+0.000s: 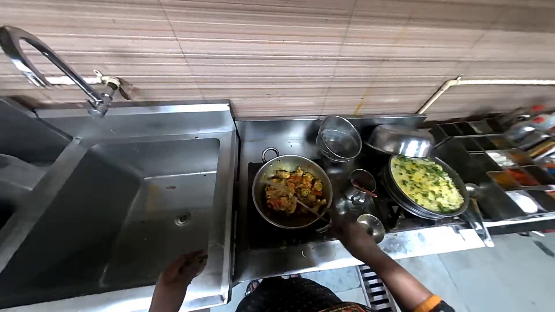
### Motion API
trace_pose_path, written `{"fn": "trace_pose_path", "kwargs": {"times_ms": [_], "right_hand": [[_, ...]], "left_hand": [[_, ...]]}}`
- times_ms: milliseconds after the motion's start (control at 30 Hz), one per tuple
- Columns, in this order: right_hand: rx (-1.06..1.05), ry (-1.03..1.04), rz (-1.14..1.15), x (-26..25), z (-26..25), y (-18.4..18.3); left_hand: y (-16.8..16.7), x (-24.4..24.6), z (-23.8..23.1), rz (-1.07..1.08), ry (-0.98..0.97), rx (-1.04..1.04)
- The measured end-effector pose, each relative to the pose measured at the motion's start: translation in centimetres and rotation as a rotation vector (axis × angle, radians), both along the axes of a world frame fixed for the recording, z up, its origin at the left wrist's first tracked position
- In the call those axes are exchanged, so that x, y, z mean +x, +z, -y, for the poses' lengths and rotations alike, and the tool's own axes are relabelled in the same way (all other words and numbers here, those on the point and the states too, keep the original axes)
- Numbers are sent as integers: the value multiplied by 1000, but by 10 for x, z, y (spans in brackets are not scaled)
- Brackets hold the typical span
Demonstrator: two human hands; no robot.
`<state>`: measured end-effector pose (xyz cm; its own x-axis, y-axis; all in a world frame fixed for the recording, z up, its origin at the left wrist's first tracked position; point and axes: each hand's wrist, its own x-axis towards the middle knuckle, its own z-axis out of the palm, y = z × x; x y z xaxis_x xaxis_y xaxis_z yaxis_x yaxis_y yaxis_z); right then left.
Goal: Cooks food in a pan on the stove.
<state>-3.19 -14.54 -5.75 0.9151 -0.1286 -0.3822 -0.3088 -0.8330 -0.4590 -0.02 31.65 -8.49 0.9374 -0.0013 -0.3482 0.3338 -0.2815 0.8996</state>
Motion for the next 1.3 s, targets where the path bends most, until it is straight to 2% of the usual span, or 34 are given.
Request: {"fn": "trace_pose_path", "kwargs": {"times_ms": [100, 233, 400, 500, 567, 800, 867, 933, 1000, 1067, 1133, 1200, 1300], "right_hand": [[-7, -188, 254, -9, 0, 44], [-48, -255, 378, -17, 13, 61], [-239, -80, 239, -37, 10, 53], [-292, -136, -40, -43, -10, 57], [-330, -181, -138, -43, -28, 59], [-509, -311, -43, -9, -81, 57], [-479, -299, -112, 5, -94, 59], [-318, -344, -214, 12, -94, 43], [0, -437, -224, 15, -83, 14], [327, -559, -130, 16, -77, -20], [497, -620, -36, 22, -78, -43], [463, -590, -21, 26, -78, -49], [11, -377, -16, 16, -76, -25]], "left_hand": [[-9, 0, -18, -21, -10, 24], [-12, 10, -34, 28, -38, -26], [-11, 23, -60, 38, -53, -12], [-12, 26, -77, 23, -54, -14], [-14, 27, -86, 24, -59, -26], [-20, 37, -114, -9, -106, -32], [-18, 44, -118, 12, -126, -28], [-17, 50, -124, 40, -141, -37], [-17, 53, -132, 34, -125, -62], [-21, 53, -139, 23, -119, -59], [-24, 52, -144, 4, -130, -64], [-24, 50, -148, 2, -142, -62], [-21, 53, -153, 10, -139, -54]]}}
